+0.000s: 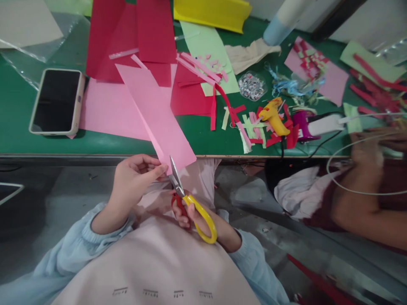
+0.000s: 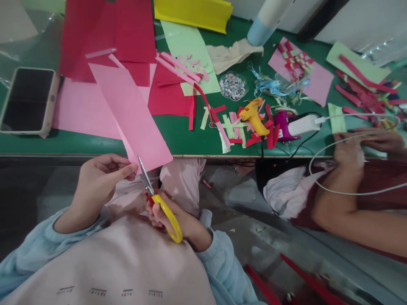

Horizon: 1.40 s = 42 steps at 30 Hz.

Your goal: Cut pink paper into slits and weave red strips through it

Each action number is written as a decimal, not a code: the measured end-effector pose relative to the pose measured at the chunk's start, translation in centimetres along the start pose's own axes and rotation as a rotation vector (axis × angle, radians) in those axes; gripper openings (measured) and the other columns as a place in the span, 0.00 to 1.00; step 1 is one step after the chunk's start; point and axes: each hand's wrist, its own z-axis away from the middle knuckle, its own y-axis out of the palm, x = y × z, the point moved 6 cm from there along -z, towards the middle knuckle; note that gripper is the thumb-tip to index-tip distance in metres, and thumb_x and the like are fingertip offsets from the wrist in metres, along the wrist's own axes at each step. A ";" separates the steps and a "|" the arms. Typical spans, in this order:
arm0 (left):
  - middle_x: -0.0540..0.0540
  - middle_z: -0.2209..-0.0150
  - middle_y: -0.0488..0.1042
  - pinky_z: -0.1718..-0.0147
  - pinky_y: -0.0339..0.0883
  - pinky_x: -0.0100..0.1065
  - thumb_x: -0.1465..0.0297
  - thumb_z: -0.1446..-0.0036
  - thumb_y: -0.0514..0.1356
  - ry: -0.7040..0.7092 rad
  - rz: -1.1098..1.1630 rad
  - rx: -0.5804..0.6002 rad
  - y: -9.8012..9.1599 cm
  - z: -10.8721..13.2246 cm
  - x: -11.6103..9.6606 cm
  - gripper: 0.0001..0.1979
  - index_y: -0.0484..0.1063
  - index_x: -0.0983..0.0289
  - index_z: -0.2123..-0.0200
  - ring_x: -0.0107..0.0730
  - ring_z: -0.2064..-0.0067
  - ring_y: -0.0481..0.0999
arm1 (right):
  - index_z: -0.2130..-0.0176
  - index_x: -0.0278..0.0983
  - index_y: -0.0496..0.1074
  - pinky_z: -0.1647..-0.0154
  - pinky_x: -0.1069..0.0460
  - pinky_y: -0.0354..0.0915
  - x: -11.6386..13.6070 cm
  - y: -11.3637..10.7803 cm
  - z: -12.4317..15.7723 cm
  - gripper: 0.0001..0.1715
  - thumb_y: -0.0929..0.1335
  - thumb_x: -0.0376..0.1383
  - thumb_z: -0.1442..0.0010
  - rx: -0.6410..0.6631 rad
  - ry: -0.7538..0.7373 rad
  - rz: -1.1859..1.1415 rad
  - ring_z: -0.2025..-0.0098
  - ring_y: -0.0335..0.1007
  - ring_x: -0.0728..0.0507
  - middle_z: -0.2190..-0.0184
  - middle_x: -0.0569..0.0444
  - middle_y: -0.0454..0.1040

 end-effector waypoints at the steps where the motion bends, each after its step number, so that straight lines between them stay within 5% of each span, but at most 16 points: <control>1: 0.51 0.79 0.78 0.77 0.75 0.28 0.68 0.59 0.74 0.002 -0.004 -0.001 0.0 0.0 -0.1 0.10 0.78 0.62 0.75 0.30 0.79 0.76 | 0.43 0.43 0.63 0.76 0.55 0.48 0.4 0.2 0.1 0.34 0.64 0.61 0.38 0.006 -0.002 0.008 0.74 0.48 0.54 0.67 0.58 0.56; 17: 0.50 0.79 0.78 0.77 0.74 0.27 0.69 0.59 0.73 -0.029 -0.044 0.014 0.8 0.4 -0.5 0.09 0.76 0.62 0.76 0.28 0.79 0.77 | 0.46 0.42 0.62 0.76 0.54 0.46 0.7 0.4 0.1 0.32 0.64 0.60 0.37 0.010 -0.018 -0.052 0.74 0.47 0.54 0.66 0.58 0.56; 31: 0.49 0.82 0.75 0.79 0.71 0.24 0.70 0.65 0.75 -0.154 0.165 0.100 1.8 0.2 -0.3 0.12 0.75 0.66 0.78 0.24 0.81 0.73 | 0.50 0.41 0.62 0.72 0.54 0.48 1.8 0.8 0.4 0.28 0.65 0.59 0.36 0.039 0.024 -0.109 0.73 0.48 0.53 0.65 0.58 0.55; 42: 0.50 0.82 0.75 0.80 0.68 0.25 0.70 0.66 0.76 -0.201 0.218 0.157 2.0 0.0 -0.1 0.13 0.75 0.66 0.79 0.24 0.81 0.72 | 0.51 0.41 0.60 0.74 0.54 0.47 2.1 0.9 0.5 0.34 0.66 0.63 0.41 0.025 0.062 -0.071 0.74 0.46 0.54 0.67 0.58 0.55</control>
